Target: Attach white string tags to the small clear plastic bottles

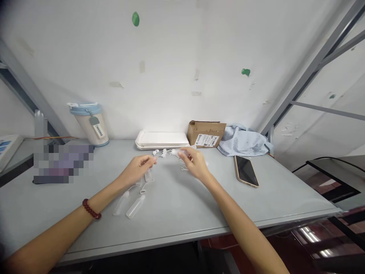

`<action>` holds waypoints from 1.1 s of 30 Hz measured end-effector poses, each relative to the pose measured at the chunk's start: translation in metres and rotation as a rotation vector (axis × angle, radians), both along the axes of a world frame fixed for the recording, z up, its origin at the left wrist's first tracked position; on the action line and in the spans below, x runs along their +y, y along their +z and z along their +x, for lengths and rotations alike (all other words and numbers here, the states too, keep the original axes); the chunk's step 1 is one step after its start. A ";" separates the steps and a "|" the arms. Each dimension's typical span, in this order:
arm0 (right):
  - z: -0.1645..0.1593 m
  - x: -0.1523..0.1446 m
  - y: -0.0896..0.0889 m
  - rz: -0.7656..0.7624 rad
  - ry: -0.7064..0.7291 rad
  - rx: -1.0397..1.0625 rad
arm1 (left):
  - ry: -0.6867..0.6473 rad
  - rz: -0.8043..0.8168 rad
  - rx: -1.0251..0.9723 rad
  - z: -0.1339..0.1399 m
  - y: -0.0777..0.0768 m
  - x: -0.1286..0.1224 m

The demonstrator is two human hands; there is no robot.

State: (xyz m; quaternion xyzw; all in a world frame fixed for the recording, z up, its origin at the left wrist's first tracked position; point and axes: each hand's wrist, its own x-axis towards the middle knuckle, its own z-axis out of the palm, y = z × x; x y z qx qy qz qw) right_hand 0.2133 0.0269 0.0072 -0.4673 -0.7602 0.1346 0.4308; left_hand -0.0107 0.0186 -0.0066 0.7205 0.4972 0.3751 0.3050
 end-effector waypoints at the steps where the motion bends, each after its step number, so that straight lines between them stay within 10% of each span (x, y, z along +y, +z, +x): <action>1: 0.008 0.005 0.002 0.037 -0.052 -0.003 | 0.052 0.031 0.010 -0.005 -0.001 0.005; 8: 0.056 0.025 0.013 -0.105 -0.129 -0.232 | 0.188 0.181 0.232 -0.031 -0.014 0.037; 16: 0.078 0.028 0.017 -0.322 0.006 -0.324 | 0.045 0.115 0.220 -0.034 -0.024 0.057; 33: 0.082 0.029 0.014 -0.256 -0.061 -0.333 | -0.112 -0.096 0.371 -0.026 -0.023 0.054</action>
